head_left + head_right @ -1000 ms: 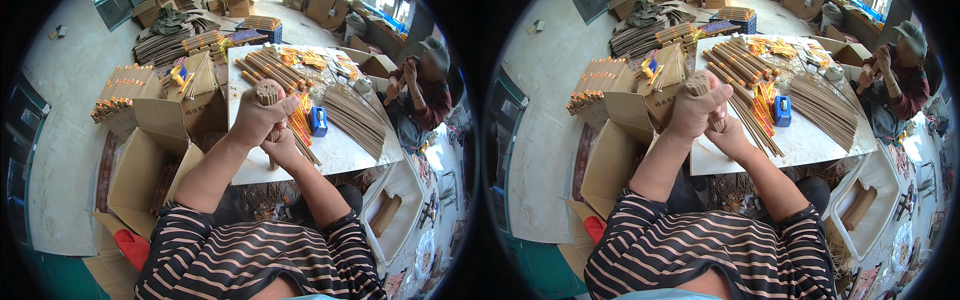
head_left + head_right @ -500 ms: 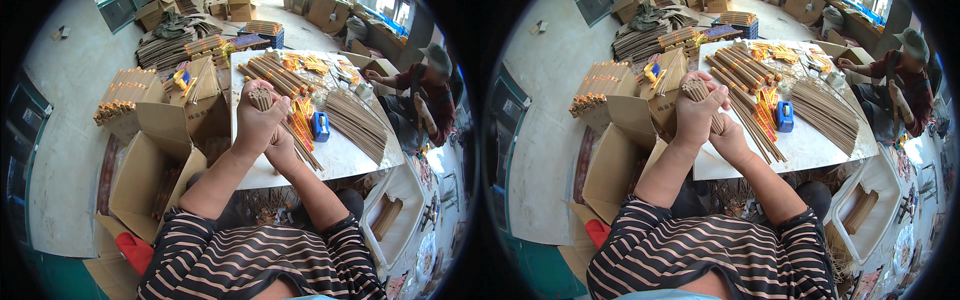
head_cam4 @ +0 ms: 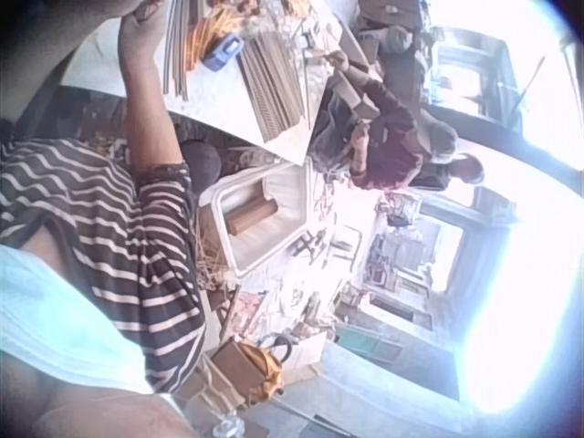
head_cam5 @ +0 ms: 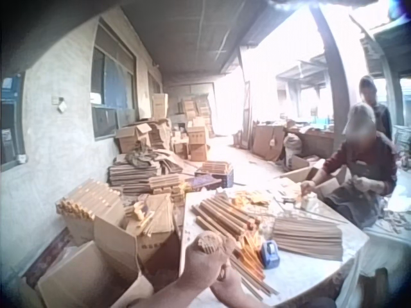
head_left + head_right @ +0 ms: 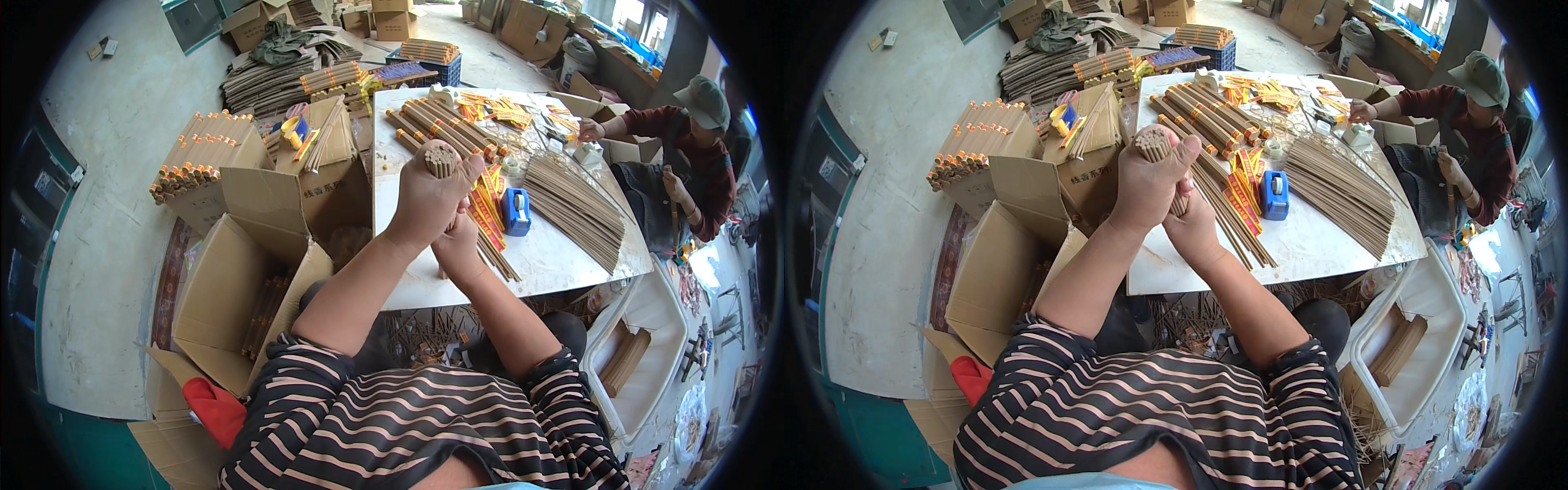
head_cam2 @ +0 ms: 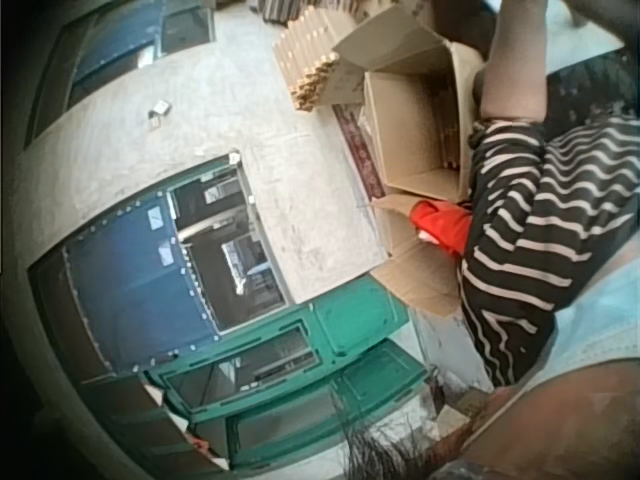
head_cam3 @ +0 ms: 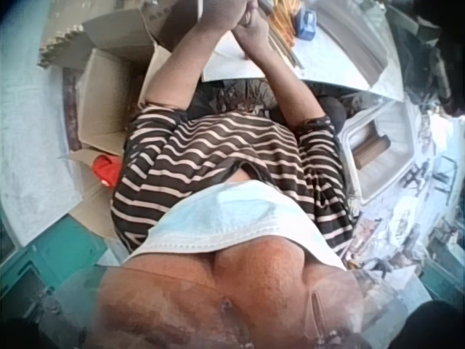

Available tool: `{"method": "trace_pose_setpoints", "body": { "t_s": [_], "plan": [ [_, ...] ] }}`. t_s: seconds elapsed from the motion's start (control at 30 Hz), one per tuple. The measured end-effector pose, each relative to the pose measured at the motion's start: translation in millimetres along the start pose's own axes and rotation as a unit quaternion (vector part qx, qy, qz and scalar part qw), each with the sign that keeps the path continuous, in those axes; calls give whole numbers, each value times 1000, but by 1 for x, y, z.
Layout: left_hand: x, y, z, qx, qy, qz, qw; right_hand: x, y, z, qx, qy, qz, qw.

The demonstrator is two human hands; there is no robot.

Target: The person gathers thin wooden sticks, aligns them into bundles, and wraps each bundle with a red and yellow paper band. They use a blue tape dispenser to secure the bands and place the finished bundles into a cardboard box.

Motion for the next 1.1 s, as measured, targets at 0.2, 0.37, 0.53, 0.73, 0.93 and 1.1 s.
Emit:
{"method": "trace_pose_setpoints", "body": {
  "t_s": [0.2, 0.37, 0.53, 0.73, 0.93, 1.1],
  "plan": [
    [17, -10, 0, -27, -77, -55, 995, -12, 6, -3, 1, 37, 83, 996],
    [-4, 17, -14, -13, 33, 42, 998, 4, -16, -7, -166, -52, 72, 982],
    [1, -1, -10, -120, 104, 184, 970, -30, -8, -9, -214, -68, -102, 969],
    [-2, -1, -9, -42, 64, 134, 988, -10, -5, 2, -151, -129, -50, 979],
    [10, -1, 6, -26, 45, 40, 998, -30, 5, -1, -104, -42, -77, 991],
    [9, -2, 2, -45, -30, -17, 998, -14, 0, -8, -49, 5, -104, 993]
  ]
}}
Point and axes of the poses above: each hand's wrist, its own z-axis away from the middle knuckle, its own y-axis out of the back of the hand, x = y × z, the point moved 10 cm from there along -z, towards the middle knuckle, and after that the axes turned 15 degrees about z, right-handed, at the moved point
